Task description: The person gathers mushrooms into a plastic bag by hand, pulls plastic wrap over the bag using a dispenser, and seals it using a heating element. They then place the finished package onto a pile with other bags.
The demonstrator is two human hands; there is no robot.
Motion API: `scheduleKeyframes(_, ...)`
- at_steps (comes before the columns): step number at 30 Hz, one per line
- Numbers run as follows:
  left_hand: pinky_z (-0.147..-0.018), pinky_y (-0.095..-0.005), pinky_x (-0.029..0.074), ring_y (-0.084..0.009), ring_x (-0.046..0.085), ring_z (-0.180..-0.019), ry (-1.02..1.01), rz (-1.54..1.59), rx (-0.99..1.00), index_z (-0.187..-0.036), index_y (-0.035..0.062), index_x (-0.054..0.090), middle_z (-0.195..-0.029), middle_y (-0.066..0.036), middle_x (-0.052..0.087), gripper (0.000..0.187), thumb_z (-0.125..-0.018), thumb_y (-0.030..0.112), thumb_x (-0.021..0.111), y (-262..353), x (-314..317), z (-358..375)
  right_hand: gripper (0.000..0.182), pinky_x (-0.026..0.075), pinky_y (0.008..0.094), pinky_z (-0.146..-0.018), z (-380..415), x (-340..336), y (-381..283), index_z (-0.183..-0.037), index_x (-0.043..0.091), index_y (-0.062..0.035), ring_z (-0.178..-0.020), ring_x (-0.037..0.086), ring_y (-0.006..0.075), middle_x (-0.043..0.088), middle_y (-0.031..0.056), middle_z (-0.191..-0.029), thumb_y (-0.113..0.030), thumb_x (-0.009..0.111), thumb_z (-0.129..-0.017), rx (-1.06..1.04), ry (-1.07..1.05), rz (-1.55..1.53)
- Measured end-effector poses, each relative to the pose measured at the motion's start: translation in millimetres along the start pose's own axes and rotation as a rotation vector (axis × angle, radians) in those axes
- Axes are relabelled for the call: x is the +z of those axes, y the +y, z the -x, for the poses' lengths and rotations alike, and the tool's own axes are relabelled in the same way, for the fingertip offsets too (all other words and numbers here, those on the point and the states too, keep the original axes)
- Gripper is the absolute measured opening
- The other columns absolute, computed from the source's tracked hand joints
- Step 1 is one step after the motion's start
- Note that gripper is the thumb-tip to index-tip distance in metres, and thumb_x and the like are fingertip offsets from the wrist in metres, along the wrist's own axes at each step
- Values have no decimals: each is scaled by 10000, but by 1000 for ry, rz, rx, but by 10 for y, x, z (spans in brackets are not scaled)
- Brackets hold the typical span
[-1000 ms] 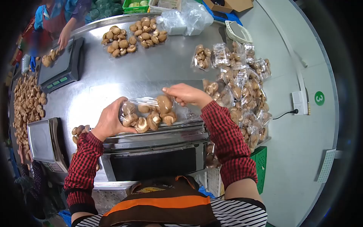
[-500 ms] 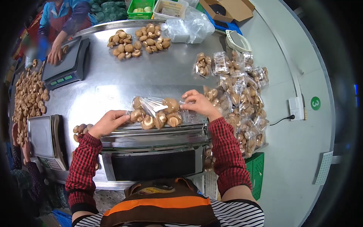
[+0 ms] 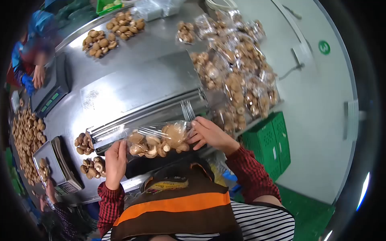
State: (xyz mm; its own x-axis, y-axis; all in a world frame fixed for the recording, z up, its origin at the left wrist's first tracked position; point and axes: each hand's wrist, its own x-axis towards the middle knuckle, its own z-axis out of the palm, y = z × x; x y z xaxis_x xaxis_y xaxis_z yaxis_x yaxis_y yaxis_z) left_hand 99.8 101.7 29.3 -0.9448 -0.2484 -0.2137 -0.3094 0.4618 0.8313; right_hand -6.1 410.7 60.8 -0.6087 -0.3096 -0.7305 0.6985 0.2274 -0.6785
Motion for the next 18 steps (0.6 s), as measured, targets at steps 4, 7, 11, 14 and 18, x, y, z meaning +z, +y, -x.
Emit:
scheduleKeyframes(4,-548,-415,402,-368,486,-554,-82,-89,-43,-764,-54,546,-649,-234,538,334,-974,206,542,-81,200,145,261,490,262,-504,23,53,653,-990,514,-46,-614,602,127,607,50,-741,-304,480,-1014,-88,218,158)
scheduleKeyframes(7,-522,-406,368,-344,397,-529,-1,-20,44,-711,-39,507,-619,-216,500,361,-966,208,574,-24,371,289,291,429,293,-486,211,139,1095,-857,537,-6,-503,560,148,592,70,-611,-265,537,-989,-311,522,248)
scheduleKeyframes(11,-514,-419,427,-324,556,-550,118,-427,468,-659,33,526,-640,-142,540,298,-868,157,697,-456,731,233,267,453,399,-559,219,-236,2186,-858,565,-6,-581,593,302,584,168,-656,-250,565,-966,-390,986,335)
scheduleKeyframes(14,-512,-401,458,-295,574,-582,208,-491,688,-679,75,540,-680,-103,565,255,-824,154,735,-468,1167,15,269,458,374,-604,-331,-159,2691,-892,564,-3,-643,569,251,570,140,-706,-253,530,-987,-448,1246,259)
scheduleKeyframes(18,-545,-394,449,-299,580,-606,-10,-246,624,-729,54,581,-715,-130,571,208,-857,170,698,-259,1549,-40,188,488,370,-665,31,117,2422,-979,577,-15,-744,612,277,616,147,-837,-197,543,-949,-740,1712,1207)
